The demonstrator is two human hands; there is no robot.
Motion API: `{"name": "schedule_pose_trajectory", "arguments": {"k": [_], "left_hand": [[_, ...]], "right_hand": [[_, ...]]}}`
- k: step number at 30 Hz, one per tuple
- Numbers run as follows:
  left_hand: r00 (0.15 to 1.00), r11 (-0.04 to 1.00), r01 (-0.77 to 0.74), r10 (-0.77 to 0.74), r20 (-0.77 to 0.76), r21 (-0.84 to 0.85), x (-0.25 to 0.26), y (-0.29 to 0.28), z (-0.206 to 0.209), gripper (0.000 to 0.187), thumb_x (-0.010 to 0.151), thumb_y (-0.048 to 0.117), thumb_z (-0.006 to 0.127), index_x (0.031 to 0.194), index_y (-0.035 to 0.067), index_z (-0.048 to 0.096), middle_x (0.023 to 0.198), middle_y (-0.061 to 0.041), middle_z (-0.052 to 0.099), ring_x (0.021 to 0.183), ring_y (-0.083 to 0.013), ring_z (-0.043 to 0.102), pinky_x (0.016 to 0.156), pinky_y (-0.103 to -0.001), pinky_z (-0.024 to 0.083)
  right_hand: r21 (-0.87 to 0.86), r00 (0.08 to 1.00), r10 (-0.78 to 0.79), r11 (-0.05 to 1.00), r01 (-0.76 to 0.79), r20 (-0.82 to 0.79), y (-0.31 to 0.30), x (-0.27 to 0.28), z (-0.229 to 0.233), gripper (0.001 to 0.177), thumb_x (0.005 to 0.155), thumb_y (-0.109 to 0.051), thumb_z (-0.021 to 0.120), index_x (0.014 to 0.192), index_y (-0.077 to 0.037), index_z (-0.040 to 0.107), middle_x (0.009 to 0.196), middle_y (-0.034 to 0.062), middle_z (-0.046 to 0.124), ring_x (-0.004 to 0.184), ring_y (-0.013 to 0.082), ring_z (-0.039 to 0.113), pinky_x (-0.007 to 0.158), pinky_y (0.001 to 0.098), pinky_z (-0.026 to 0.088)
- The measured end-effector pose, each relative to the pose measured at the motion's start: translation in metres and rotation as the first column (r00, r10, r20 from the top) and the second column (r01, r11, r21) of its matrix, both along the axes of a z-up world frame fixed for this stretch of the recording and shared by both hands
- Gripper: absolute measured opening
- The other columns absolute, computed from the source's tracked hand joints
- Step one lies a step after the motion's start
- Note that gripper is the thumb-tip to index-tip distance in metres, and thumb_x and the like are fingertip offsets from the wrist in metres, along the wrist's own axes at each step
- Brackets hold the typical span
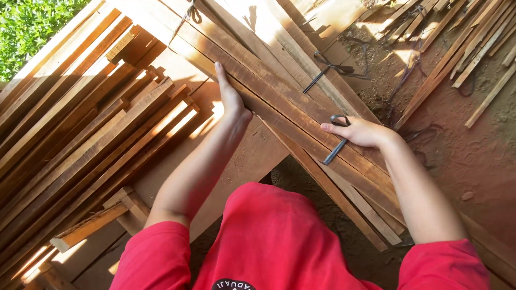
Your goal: The recorder is organizing, straightening, and bundling long wooden planks in a woodworking shop.
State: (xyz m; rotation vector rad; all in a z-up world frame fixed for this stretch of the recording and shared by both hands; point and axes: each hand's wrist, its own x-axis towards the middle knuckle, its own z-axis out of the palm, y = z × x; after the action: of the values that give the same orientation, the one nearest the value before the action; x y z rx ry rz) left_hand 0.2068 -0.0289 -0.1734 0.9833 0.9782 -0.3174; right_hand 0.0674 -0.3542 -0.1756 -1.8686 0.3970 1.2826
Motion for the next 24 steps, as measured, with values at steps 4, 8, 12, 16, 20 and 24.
{"name": "schedule_pose_trajectory", "arguments": {"k": [4,8,12,16,20,24], "left_hand": [[0.99,0.984,0.137,-0.135,-0.028,0.112,0.042,-0.031,0.04,0.109,0.066,0.082,0.049,0.148,0.01,0.045,0.145,-0.023,0.053,0.13,-0.0421,0.054,0.103,-0.061,0.043],[0.986,0.973,0.164,-0.166,0.0,0.163,0.076,-0.044,0.046,0.11,0.067,0.075,0.041,0.157,0.012,0.039,0.161,-0.021,0.042,0.145,-0.0437,0.043,0.112,-0.059,0.035],[0.975,0.956,0.218,-0.222,-0.002,0.196,0.101,-0.05,0.022,0.109,0.07,0.073,0.039,0.158,0.009,0.038,0.162,-0.023,0.039,0.146,-0.0464,0.038,0.113,-0.061,0.031],[0.975,0.961,0.211,-0.22,0.034,0.18,0.131,-0.058,0.011,0.104,0.072,0.07,0.039,0.153,0.005,0.045,0.156,-0.027,0.046,0.141,-0.0487,0.045,0.109,-0.062,0.035],[0.954,0.942,0.241,-0.274,0.121,0.233,0.152,-0.059,-0.022,0.089,0.087,0.063,0.023,0.166,0.023,0.011,0.17,-0.025,0.015,0.151,-0.0547,0.015,0.113,-0.072,0.019],[0.975,0.969,0.13,-0.163,0.149,0.21,0.18,-0.049,-0.065,0.074,0.098,0.054,0.024,0.157,0.011,0.038,0.158,-0.027,0.045,0.145,-0.0458,0.045,0.119,-0.058,0.028]], "right_hand": [[-0.019,1.0,0.008,1.0,-0.008,-0.014,0.015,0.039,0.03,0.085,0.081,-0.073,0.057,0.137,-0.008,0.058,0.143,0.018,0.057,0.138,0.034,0.053,0.114,0.0455,0.042],[-0.075,0.998,0.011,0.997,-0.015,-0.059,0.027,0.071,0.059,0.104,0.079,-0.076,0.046,0.157,-0.008,0.037,0.161,0.0156,0.041,0.143,0.0354,0.048,0.112,0.0509,0.045],[-0.061,0.996,0.067,0.996,-0.07,-0.056,0.024,0.088,0.042,0.11,0.073,-0.082,0.035,0.157,-0.012,0.039,0.152,0.0186,0.051,0.139,0.038,0.051,0.11,0.057,0.044],[-0.049,1.0,-0.006,0.999,0.006,-0.013,0.02,0.108,0.031,0.11,0.076,-0.08,0.039,0.156,-0.005,0.038,0.159,0.0219,0.04,0.144,0.0405,0.043,0.113,0.0589,0.04],[-0.104,0.997,0.076,0.991,-0.079,-0.033,0.021,0.132,0.038,0.112,0.076,-0.084,0.029,0.16,-0.01,0.031,0.161,0.0222,0.035,0.146,0.0434,0.04,0.116,0.065,0.037],[-0.053,1.0,0.009,0.999,-0.01,-0.014,0.016,0.148,0.032,0.11,0.078,-0.081,0.032,0.158,-0.006,0.034,0.16,0.0245,0.037,0.14,0.045,0.046,0.106,0.0637,0.045]]}}
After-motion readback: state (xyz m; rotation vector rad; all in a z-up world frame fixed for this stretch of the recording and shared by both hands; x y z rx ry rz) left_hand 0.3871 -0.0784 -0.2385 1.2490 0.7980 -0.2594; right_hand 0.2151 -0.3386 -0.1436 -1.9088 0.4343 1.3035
